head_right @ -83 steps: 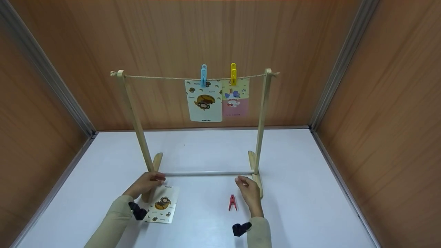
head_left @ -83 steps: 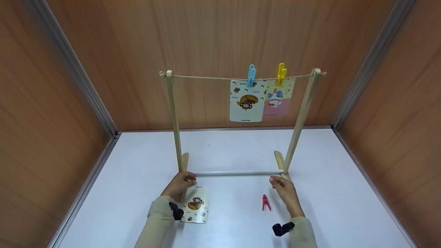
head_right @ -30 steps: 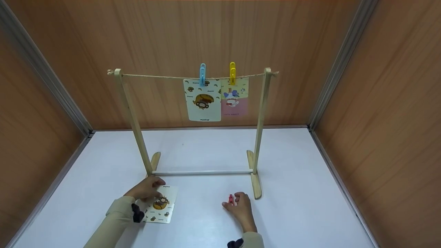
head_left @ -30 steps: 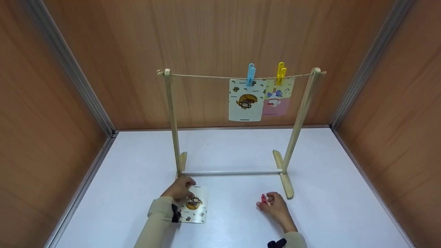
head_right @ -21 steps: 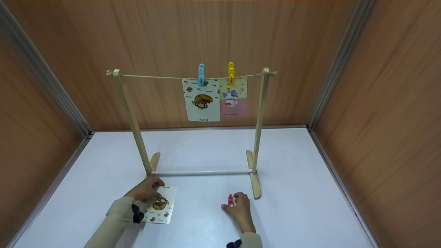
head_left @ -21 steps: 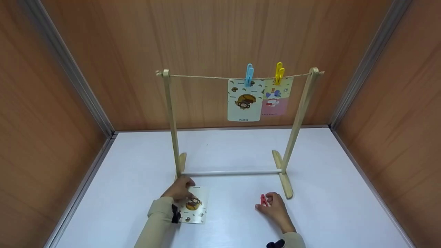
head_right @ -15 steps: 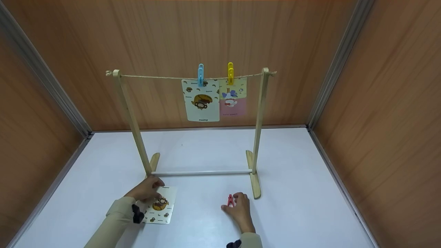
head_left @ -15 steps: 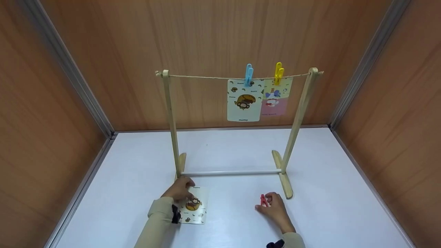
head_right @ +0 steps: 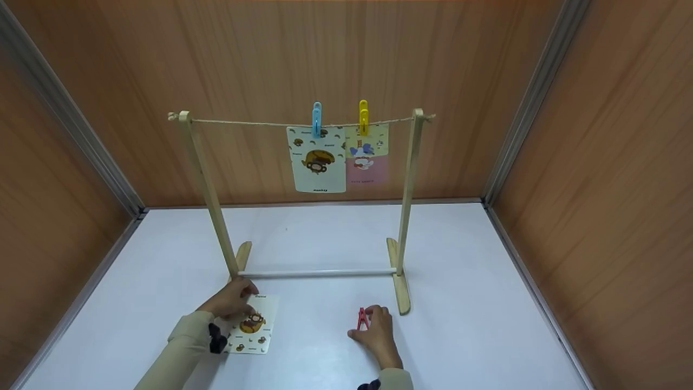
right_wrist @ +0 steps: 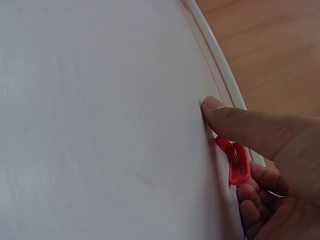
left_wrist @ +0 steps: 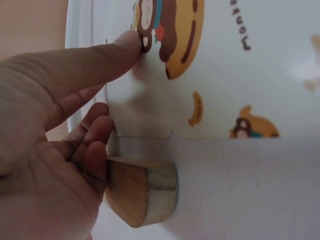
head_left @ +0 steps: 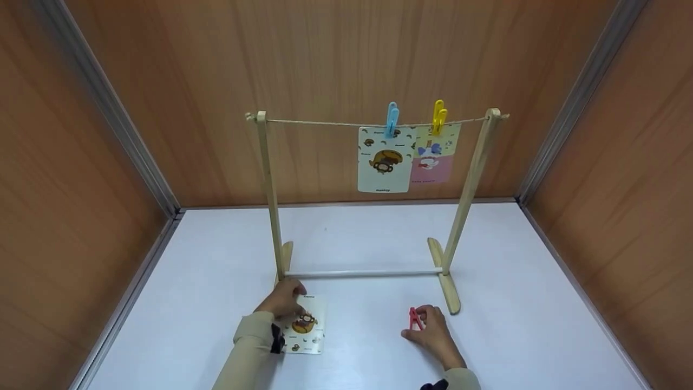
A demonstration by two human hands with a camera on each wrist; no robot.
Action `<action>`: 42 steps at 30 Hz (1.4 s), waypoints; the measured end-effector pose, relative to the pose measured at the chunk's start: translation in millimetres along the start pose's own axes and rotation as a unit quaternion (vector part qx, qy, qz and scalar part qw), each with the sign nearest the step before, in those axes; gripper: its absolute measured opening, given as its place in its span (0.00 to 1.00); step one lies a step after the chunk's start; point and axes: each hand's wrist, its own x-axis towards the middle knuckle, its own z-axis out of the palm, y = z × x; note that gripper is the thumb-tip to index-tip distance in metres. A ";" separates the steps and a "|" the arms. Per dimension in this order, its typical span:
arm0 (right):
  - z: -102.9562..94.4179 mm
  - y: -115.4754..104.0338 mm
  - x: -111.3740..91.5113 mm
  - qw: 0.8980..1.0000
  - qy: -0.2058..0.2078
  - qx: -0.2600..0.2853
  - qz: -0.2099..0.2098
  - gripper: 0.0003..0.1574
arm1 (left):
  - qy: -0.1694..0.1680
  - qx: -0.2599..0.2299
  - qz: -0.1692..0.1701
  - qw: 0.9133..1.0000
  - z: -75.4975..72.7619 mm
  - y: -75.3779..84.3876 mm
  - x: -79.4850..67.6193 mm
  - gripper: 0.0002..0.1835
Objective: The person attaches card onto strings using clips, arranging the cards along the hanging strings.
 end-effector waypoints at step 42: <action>-4.9 6.8 -11.3 0.999 0.019 0.009 -0.047 0.21 | 0.026 0.022 0.034 0.999 2.0 7.6 -2.4 0.20</action>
